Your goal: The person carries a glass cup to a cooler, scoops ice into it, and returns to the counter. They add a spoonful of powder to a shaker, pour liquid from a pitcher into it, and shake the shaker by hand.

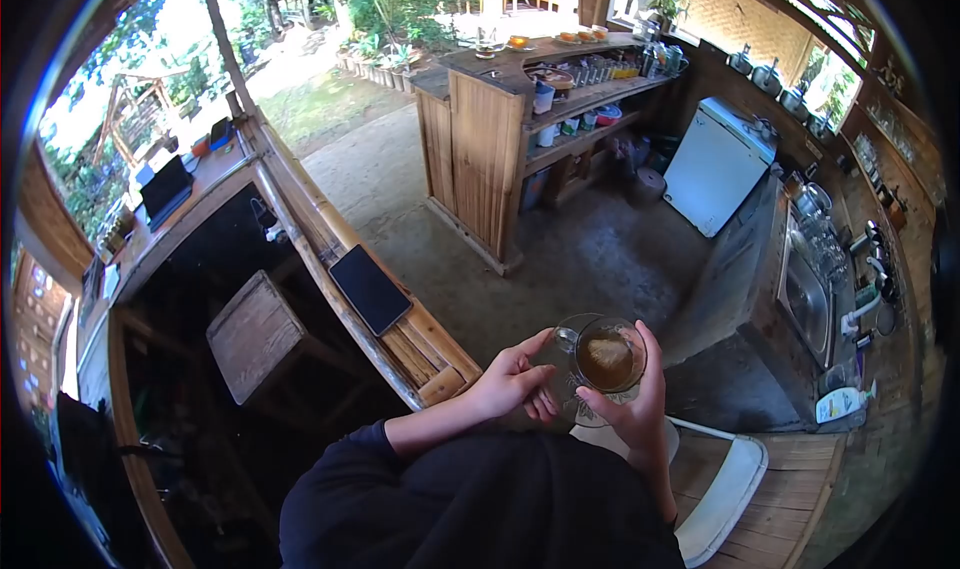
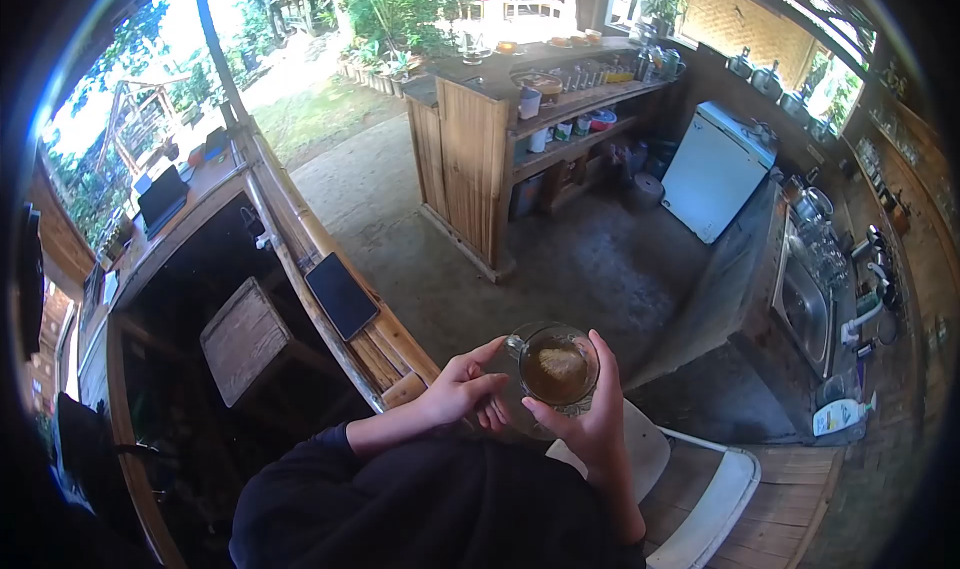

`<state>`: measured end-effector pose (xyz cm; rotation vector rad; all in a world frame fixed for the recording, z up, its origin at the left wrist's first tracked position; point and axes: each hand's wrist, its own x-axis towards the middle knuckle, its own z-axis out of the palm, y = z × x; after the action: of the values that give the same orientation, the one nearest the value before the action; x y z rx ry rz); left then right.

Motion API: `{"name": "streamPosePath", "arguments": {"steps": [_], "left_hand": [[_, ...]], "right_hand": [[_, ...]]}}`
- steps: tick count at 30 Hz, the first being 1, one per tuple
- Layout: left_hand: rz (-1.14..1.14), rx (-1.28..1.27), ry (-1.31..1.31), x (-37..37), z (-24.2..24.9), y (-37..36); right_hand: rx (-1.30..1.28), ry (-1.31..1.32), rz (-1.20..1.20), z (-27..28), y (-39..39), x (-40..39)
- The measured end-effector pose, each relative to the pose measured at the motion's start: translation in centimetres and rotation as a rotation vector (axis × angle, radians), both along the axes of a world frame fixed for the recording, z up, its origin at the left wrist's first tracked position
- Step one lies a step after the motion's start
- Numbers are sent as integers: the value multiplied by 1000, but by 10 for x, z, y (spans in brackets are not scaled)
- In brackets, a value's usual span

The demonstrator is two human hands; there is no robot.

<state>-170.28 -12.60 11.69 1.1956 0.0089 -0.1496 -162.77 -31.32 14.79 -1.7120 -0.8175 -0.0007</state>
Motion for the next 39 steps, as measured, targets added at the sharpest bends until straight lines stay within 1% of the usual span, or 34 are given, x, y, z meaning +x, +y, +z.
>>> {"name": "streamPosePath", "arguments": {"steps": [8, 15, 17, 21, 24, 27, 28, 31, 34, 39], "left_hand": [[73, -25, 8, -2, -23, 14], [115, -85, 32, -2, -28, 19], [194, -90, 65, -1, -29, 15], [276, -91, 121, 9, -33, 13], [353, -41, 155, 21, -40, 11], [422, -29, 167, 41, -45, 5], [449, -57, 169, 51, -51, 1], [493, -61, 148, 86, -57, -9], [503, -109, 149, 128, -51, -19], [475, -117, 138, 201, -41, -40]], "right_hand": [[-46, -10, 66, -10, 21, 8], [-54, -9, 125, -15, 36, 23], [-60, -15, 144, -17, 39, 33], [-81, -25, 211, -27, 45, 59], [-60, -9, 327, -38, 48, 86], [-113, -10, 395, -40, 49, 117], [-150, -49, 399, -37, 49, 129], [-162, -17, 447, -39, 46, 171], [-155, -49, 456, -33, 39, 212], [-171, -49, 441, -22, 15, 281]]}}
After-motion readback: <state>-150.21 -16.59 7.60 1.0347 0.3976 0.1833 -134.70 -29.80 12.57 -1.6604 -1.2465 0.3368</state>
